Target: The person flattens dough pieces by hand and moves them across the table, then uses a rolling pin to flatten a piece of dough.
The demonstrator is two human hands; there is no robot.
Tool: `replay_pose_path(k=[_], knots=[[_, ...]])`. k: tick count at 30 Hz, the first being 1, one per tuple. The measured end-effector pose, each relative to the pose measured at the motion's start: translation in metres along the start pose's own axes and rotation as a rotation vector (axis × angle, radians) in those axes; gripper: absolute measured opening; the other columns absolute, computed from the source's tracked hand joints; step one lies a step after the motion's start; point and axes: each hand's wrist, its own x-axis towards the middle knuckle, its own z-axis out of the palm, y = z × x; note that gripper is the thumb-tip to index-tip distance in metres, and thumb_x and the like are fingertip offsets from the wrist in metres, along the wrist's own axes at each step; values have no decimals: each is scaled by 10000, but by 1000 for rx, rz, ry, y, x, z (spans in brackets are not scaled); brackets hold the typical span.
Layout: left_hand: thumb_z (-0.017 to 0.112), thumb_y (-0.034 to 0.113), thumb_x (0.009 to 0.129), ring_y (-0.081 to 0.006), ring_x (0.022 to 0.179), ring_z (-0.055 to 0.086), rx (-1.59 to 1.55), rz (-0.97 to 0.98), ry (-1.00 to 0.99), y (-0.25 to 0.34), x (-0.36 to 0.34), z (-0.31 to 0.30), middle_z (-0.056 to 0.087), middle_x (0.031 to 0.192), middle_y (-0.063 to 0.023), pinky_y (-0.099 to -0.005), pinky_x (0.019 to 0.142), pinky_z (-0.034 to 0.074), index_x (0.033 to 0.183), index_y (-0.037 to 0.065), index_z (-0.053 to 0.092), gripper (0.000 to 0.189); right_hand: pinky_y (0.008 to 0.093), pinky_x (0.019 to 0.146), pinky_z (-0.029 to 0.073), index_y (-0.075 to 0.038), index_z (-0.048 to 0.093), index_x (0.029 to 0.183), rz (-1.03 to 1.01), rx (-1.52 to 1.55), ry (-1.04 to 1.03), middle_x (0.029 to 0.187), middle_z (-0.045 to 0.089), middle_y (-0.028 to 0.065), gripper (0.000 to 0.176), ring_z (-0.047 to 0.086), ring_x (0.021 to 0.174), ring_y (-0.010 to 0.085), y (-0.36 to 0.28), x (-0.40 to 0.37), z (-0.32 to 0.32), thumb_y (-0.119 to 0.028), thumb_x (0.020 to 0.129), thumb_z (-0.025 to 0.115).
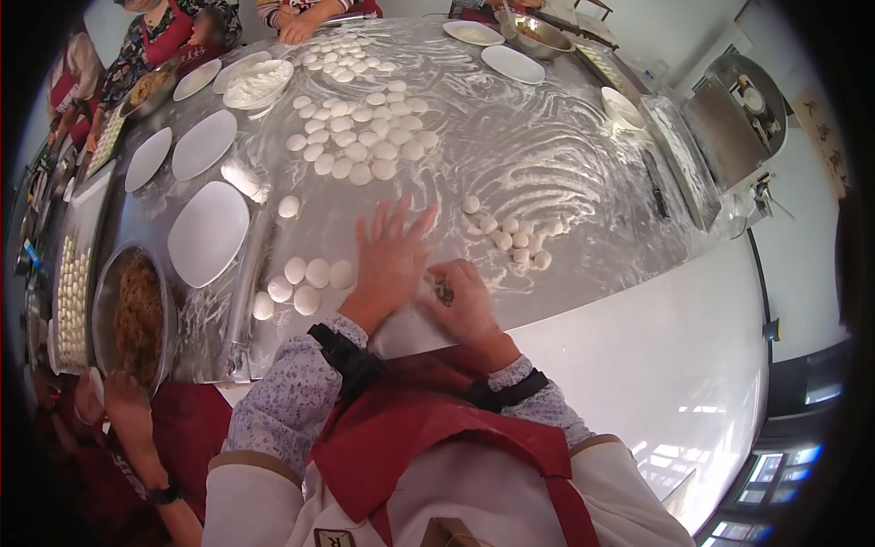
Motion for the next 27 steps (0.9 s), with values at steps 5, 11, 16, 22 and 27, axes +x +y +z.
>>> replay_pose_path(k=[5,11,16,22,27], knots=[[568,388,938,-393,1455,250,-120,155,107,37,11,4,342,1558,-149,-671,1137,119,1516,310,367,617,461,910,439,-83,616,1080,55,-155,396,1076,606,112,325,549,1070,340,54,11,-28,-70,762,680],[549,394,955,-373,1468,242,-45,174,-22,40,8,44,342,1569,-114,-640,1156,106,1491,297,418,560,497,943,404,-76,619,1064,218,-416,175,1139,596,117,340,507,1146,334,67,21,-52,-48,729,672],[524,392,968,-362,1460,262,7,147,-32,24,4,42,362,1557,-108,-635,1149,129,1470,283,449,519,433,842,482,-76,622,1039,244,-191,206,1044,626,112,311,604,987,290,54,8,-47,-74,736,695],[511,370,973,-350,1448,284,66,75,-42,-2,-1,33,395,1534,-107,-631,1144,140,1446,250,481,489,376,724,528,-49,616,994,199,170,119,938,628,121,256,640,858,277,9,-10,-12,-122,783,741],[512,344,972,-356,1437,298,42,66,-19,-5,-3,29,402,1528,-110,-630,1144,140,1434,237,495,474,415,815,495,-55,624,988,70,19,102,939,629,125,260,600,912,328,20,-19,-6,-119,775,761]])
